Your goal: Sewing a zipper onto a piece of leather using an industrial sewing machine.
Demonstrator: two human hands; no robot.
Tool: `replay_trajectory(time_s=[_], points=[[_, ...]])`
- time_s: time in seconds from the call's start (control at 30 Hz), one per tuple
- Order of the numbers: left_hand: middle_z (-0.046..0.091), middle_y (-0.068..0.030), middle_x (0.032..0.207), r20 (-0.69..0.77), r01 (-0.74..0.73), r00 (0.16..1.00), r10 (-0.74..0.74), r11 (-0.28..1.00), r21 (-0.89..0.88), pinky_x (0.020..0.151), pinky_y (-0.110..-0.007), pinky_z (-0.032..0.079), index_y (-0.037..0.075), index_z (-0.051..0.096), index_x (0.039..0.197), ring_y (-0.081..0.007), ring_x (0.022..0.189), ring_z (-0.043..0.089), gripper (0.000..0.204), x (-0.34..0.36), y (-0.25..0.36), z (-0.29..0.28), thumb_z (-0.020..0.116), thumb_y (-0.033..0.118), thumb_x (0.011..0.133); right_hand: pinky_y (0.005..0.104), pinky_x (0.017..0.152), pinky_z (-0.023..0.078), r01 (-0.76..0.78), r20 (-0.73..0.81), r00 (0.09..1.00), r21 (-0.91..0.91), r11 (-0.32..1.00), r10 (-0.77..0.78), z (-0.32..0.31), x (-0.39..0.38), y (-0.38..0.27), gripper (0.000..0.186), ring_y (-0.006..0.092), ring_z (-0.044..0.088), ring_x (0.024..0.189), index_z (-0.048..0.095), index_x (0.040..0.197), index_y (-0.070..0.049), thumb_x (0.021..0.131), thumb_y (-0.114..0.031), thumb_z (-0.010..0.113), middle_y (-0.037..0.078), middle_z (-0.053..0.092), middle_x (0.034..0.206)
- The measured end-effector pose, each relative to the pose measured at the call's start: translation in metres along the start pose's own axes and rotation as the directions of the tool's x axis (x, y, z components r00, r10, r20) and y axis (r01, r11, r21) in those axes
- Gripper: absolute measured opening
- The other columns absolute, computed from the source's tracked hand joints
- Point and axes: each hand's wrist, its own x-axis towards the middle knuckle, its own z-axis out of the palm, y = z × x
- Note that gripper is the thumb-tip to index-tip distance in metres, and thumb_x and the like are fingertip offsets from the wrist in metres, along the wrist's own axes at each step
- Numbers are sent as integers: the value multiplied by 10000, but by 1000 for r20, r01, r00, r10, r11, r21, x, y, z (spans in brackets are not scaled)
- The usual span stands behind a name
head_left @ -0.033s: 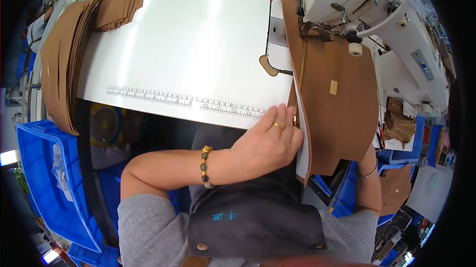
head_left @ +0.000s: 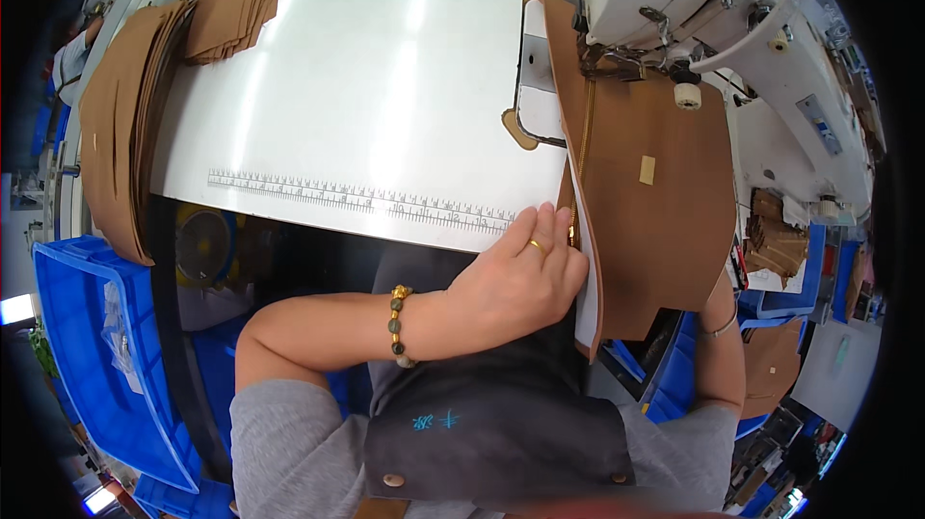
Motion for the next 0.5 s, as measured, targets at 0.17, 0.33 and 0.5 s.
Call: replay_trajectory(time_s=[0.17,0.33,0.5], points=[[745,-290,1138,48,-3,999,7,997,-83,1018,-445,531,-46,671,966,-361,1043,724,215,0,-4,-4,631,138,862,353,951,545,79,45,996,-148,986,-73,-5,13,28,402,294,670,1099,602,1340,59,1050,-218,572,197,686,1188],[744,-289,1149,24,6,1000,-4,996,-87,1015,-443,535,-43,669,975,-357,1053,727,214,1,-4,-4,629,133,861,356,938,548,110,48,994,-215,970,-103,-9,15,38,396,308,678,1070,613,1321,57,1044,-223,579,194,694,1157],[742,-286,1155,31,8,999,-5,996,-94,1019,-447,536,-39,667,979,-357,1067,725,217,1,-6,-6,632,136,856,360,924,551,143,44,990,-274,951,-137,-13,21,47,390,322,687,1041,623,1302,55,1037,-228,587,192,703,1125]])
